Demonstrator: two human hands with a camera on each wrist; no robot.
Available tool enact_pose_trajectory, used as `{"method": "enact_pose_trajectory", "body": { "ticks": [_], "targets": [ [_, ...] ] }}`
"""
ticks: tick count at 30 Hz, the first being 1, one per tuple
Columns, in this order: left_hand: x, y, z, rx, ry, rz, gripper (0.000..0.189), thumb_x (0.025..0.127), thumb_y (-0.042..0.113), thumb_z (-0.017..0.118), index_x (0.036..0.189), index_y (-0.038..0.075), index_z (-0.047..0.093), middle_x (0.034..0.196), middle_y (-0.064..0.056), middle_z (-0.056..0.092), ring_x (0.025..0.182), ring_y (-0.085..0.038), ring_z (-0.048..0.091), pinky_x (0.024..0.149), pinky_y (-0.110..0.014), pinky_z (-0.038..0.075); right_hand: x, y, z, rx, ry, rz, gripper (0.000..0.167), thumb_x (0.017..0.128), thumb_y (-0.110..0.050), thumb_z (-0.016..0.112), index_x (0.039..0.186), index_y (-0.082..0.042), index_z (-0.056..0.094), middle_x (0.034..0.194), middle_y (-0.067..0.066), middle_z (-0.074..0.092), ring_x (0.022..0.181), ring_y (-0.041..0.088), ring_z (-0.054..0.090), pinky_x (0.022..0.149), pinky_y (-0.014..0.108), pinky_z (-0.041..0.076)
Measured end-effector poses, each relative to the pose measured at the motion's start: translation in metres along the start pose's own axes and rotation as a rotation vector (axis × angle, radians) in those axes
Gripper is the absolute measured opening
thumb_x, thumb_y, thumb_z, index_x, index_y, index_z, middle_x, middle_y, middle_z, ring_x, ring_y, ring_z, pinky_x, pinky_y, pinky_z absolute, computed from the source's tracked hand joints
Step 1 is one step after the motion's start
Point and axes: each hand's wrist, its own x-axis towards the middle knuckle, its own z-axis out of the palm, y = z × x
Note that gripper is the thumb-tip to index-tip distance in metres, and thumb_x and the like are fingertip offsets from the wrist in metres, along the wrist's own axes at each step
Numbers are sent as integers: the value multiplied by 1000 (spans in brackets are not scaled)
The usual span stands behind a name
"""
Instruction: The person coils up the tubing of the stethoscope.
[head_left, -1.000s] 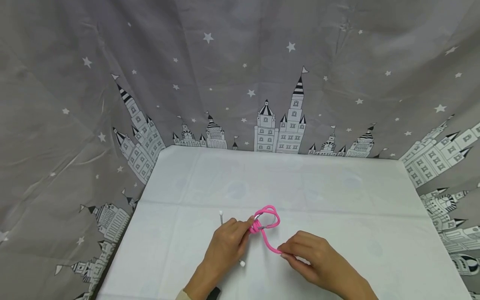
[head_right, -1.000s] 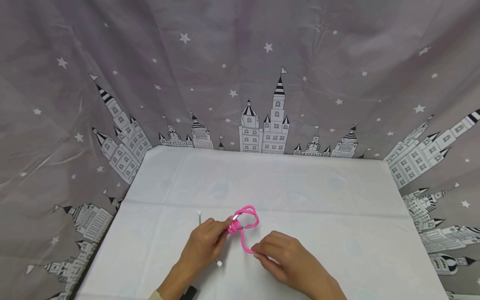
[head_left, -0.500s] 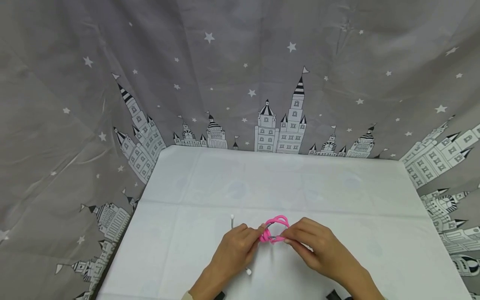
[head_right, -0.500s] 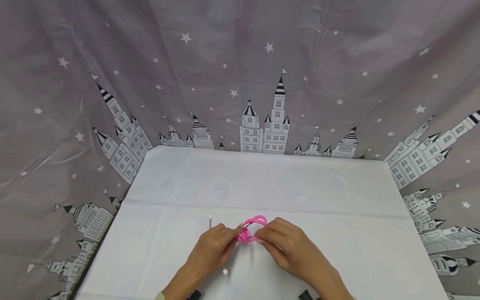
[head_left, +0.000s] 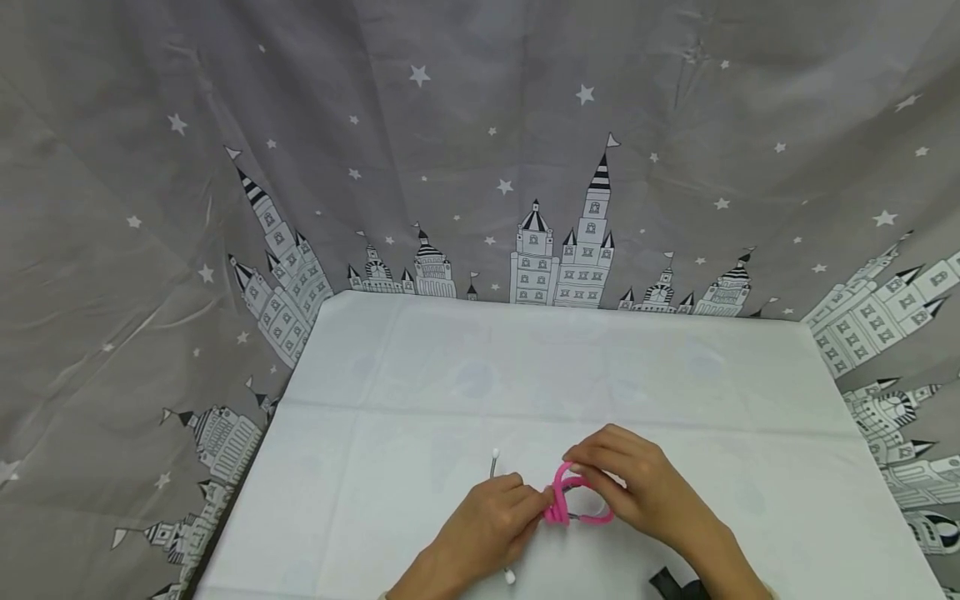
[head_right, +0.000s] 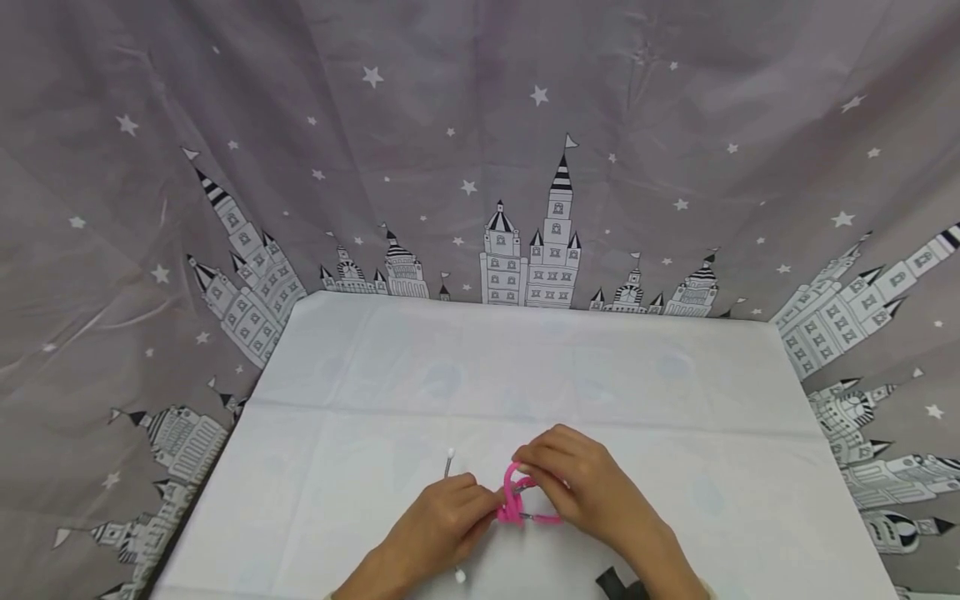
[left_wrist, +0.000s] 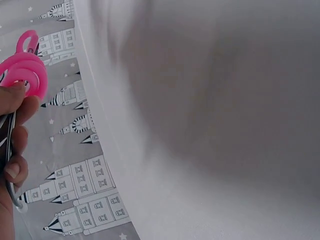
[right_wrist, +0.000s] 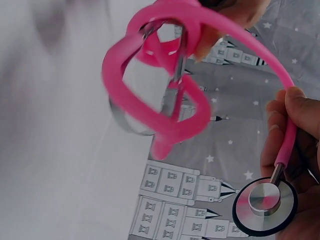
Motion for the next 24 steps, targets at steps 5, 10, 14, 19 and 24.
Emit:
{"method": "enact_pose_trajectory", "body": {
  "ticks": [5,10,14,19,24],
  "targets": [
    [1,4,-2,-35,-2,48,30,86,10,87,112,18,76,83,16,74,71,-1,52,70,-8,44,-4,6,0,7,-1,55,17,98,-7,77,113,-15,79,104,-7,77,93,6,68,82,12,54],
    [3,7,-5,-60,2,99,26,91,12,84,114,17,76,87,17,75,74,-2,51,71,-10,44,-7,11,2,22,-3,101,28,90,1,81,112,-17,79,103,-8,76,92,4,66,79,11,52],
    [4,9,-7,-73,1,110,24,92,12,83,114,17,75,90,17,76,75,-2,52,72,-9,43,-9,15,3,36,-16,138,30,89,3,82,112,-17,79,102,-9,77,92,3,66,78,11,51],
    [4,10,-10,-76,12,118,24,93,13,83,115,17,75,83,17,72,74,0,50,70,-7,40,-14,22,5,46,-21,176,21,95,-5,80,112,-17,80,100,-7,77,89,2,64,76,10,49],
    [7,11,-10,-70,46,153,24,94,15,83,117,18,75,79,18,68,74,0,49,70,-7,40,-20,25,5,85,-59,253,18,96,-8,80,111,-19,80,99,-4,78,87,1,64,76,10,51]
  ]
}}
